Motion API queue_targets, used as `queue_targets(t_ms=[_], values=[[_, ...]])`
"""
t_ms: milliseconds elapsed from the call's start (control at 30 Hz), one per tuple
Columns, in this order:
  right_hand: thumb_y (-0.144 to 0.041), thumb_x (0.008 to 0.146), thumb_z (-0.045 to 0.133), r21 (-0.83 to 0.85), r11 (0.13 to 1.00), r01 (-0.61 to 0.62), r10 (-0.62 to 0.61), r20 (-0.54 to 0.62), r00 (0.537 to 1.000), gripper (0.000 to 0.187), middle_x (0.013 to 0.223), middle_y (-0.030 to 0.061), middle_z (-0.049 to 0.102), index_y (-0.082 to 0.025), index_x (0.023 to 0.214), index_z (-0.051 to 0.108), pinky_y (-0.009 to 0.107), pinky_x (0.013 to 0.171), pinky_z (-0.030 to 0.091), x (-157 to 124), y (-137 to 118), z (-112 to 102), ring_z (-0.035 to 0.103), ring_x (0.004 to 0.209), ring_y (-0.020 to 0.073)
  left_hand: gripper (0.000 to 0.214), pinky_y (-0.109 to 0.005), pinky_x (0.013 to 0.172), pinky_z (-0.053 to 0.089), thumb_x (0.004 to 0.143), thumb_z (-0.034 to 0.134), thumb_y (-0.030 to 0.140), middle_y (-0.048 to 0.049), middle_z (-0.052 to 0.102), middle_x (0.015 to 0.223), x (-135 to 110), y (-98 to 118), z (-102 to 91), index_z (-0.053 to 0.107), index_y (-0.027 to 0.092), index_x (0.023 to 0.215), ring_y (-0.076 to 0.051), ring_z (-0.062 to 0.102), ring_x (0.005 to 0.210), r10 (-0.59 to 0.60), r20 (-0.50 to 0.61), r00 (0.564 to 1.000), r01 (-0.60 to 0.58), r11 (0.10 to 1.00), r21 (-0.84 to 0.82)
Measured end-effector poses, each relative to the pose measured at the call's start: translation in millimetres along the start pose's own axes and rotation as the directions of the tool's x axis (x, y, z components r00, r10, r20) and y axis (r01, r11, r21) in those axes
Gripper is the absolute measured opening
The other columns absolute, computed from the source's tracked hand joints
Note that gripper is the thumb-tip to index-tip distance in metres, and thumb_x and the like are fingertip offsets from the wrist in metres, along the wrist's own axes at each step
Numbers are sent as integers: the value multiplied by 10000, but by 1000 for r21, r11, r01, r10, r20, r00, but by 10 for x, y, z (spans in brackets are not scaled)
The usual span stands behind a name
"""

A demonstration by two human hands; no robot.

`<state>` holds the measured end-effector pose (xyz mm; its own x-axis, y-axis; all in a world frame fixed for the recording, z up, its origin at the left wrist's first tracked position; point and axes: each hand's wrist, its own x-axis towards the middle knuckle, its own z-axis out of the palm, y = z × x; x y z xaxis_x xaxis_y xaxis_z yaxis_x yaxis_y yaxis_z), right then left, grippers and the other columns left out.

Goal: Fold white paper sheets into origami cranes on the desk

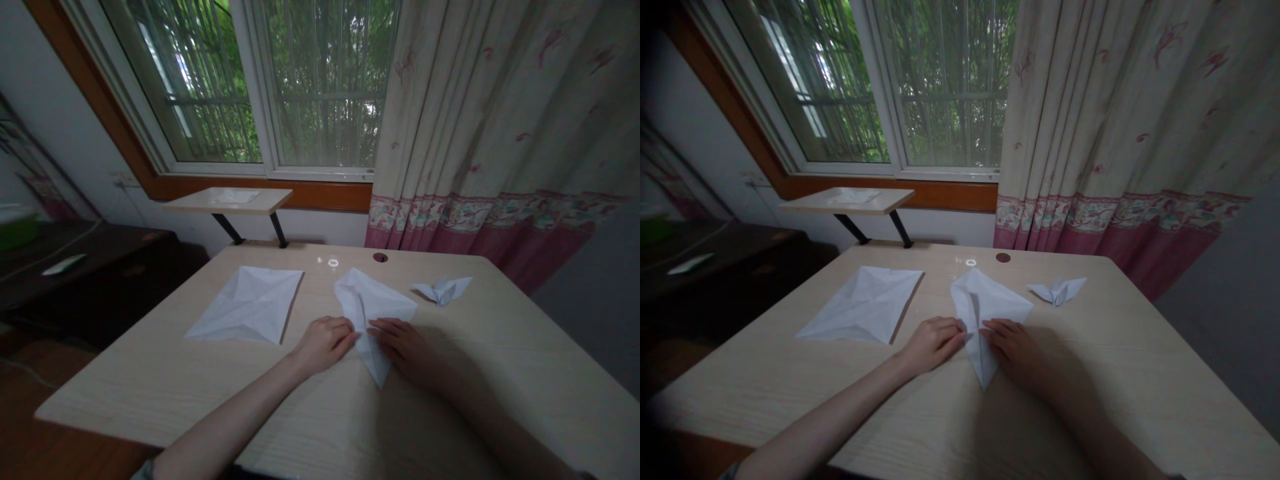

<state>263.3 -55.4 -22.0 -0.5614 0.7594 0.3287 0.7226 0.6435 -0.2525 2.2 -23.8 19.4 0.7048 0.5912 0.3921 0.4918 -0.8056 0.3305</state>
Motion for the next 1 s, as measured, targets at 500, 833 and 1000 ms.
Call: queue_targets(t_ms=[500, 833, 1000], values=[[-218, 1003, 444, -73, 997, -35, 29, -75, 997, 420, 1452, 107, 570, -200, 1409, 548, 517, 1116, 450, -14, 62, 67, 525, 1344, 248, 174, -373, 948, 498, 982, 512, 238, -98, 718, 1141, -29, 37, -86, 672, 173, 1007, -211, 644, 1066, 193, -261, 946, -189, 981, 41], [-235, 1004, 443, -45, 999, -23, 19, -89, 996, 448, 1456, 96, 567, -245, 1445, 521, 507, 1110, 455, -22, 94, 73, 523, 1347, 242, 367, -528, 1218, 103, 1026, 468, 454, -52, 725, 1175, -10, 60, -99, 612, 231, 1279, -224, 593, 1203, 173, -31, 984, -167, 974, 153], [-222, 997, 445, -42, 999, -28, 25, -67, 997, 443, 1444, 107, 577, -223, 1429, 542, 499, 1109, 460, -10, 73, 46, 536, 1335, 244, 320, -467, 1124, 304, 1044, 449, 403, -28, 750, 911, -18, 39, -57, 710, 219, 1050, -191, 659, 951, 178, 1, 984, -176, 971, 161]])
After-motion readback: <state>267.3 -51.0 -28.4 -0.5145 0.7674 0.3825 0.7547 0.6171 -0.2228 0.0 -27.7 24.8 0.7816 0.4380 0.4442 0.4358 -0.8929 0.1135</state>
